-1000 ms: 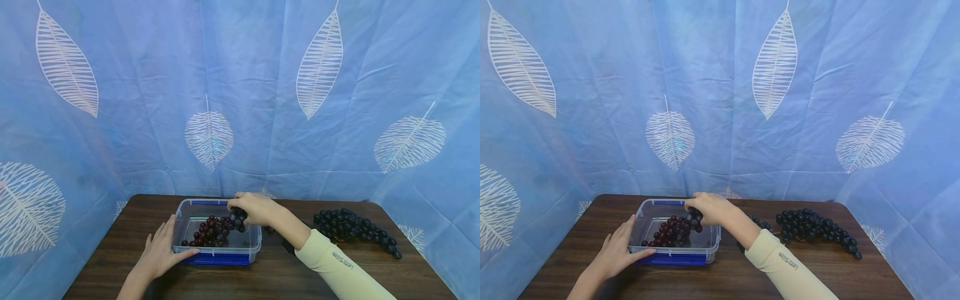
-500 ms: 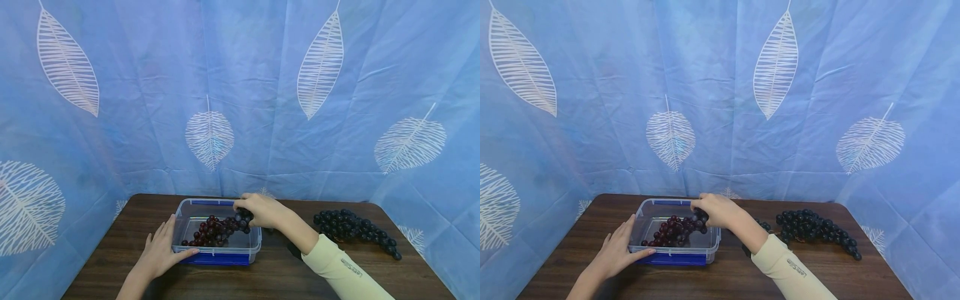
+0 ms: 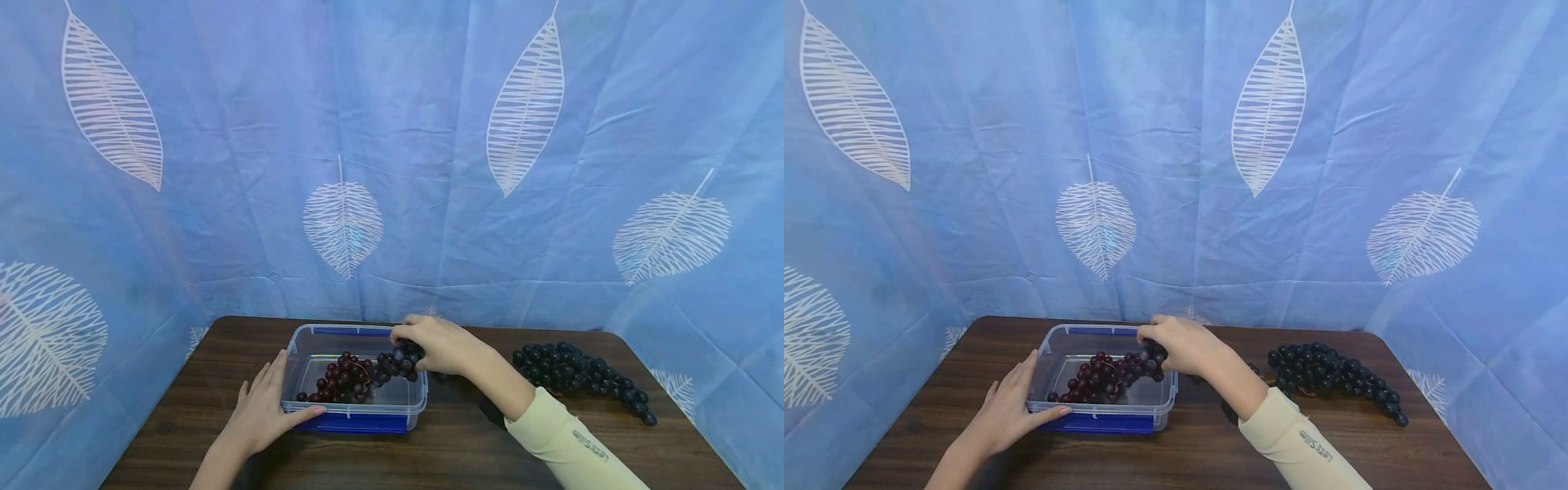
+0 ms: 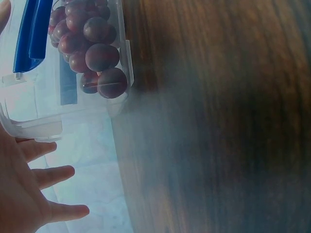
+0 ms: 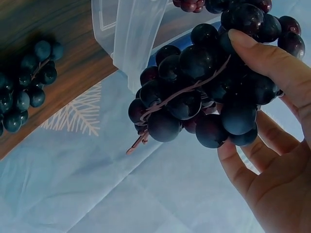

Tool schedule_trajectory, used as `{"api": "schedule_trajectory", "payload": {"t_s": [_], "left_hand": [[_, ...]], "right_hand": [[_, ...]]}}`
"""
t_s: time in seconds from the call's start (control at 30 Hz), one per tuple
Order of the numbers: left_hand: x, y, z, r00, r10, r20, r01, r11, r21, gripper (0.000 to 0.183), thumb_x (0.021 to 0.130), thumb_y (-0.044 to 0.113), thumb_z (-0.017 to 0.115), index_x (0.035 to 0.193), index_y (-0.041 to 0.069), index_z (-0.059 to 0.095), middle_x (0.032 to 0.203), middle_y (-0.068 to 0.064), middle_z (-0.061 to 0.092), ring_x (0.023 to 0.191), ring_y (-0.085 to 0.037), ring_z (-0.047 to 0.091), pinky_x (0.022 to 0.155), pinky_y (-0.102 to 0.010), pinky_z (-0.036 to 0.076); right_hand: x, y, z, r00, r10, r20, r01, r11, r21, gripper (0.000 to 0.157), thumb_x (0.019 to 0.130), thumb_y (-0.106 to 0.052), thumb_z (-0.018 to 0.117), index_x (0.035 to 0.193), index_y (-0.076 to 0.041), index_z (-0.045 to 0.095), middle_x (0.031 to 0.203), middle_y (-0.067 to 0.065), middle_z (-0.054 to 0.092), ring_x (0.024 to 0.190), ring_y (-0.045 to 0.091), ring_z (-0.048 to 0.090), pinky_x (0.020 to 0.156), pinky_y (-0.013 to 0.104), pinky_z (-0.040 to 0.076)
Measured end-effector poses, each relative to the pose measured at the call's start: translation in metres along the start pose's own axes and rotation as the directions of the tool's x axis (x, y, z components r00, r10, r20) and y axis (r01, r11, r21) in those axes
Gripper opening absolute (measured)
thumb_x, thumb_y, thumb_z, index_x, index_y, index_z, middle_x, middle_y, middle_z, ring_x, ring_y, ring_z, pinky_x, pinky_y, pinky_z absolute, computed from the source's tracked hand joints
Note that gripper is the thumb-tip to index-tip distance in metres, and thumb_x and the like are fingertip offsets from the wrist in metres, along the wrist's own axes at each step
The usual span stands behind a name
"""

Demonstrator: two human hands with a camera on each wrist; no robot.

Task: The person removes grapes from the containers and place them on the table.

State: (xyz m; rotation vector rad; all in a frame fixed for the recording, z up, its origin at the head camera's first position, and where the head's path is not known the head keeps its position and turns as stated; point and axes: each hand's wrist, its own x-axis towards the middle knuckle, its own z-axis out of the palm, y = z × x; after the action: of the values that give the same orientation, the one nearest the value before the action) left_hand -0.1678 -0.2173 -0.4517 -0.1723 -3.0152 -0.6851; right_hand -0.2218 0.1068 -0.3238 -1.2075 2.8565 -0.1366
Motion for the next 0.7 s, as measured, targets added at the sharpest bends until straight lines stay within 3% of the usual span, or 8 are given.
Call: {"api": "schedule_trajectory", "payload": {"t_s": [0.27,0.5,0.7], "left_hand": [[0.000,0.000,0.000,1.000,-0.001,0.002,0.001,1.000,0.000,0.126,0.078,0.083,0.058,0.162,0.003,0.008,0.165,-0.022,0.017,0.147,-0.050,0.023,0.105,-0.082,0.016],[0.000,0.000,0.001,1.000,-0.004,-0.001,0.004,1.000,-0.003,0.126,0.077,0.084,0.058,0.161,0.003,0.010,0.165,-0.023,0.018,0.147,-0.051,0.024,0.105,-0.082,0.016],[0.000,0.001,-0.001,1.000,-0.008,0.000,0.008,1.000,-0.006,0.127,0.077,0.083,0.059,0.161,0.003,0.009,0.165,-0.023,0.019,0.147,-0.051,0.024,0.105,-0.082,0.016]], "right_hand": [[-0.007,0.004,-0.001,1.000,0.007,-0.013,-0.007,1.000,0.011,0.054,0.078,-0.009,0.087,0.127,-0.020,0.065,0.125,0.004,0.061,0.105,0.022,0.065,0.079,0.037,0.056],[-0.016,0.007,-0.002,1.000,0.027,-0.015,-0.027,0.999,0.027,0.054,0.078,-0.009,0.087,0.127,-0.017,0.065,0.139,0.013,0.057,0.120,0.031,0.062,0.086,0.042,0.057],[-0.024,0.009,-0.003,0.999,0.042,-0.018,-0.041,0.998,0.041,0.056,0.078,-0.008,0.086,0.128,-0.017,0.065,0.140,0.015,0.057,0.120,0.033,0.062,0.085,0.044,0.057]]}}
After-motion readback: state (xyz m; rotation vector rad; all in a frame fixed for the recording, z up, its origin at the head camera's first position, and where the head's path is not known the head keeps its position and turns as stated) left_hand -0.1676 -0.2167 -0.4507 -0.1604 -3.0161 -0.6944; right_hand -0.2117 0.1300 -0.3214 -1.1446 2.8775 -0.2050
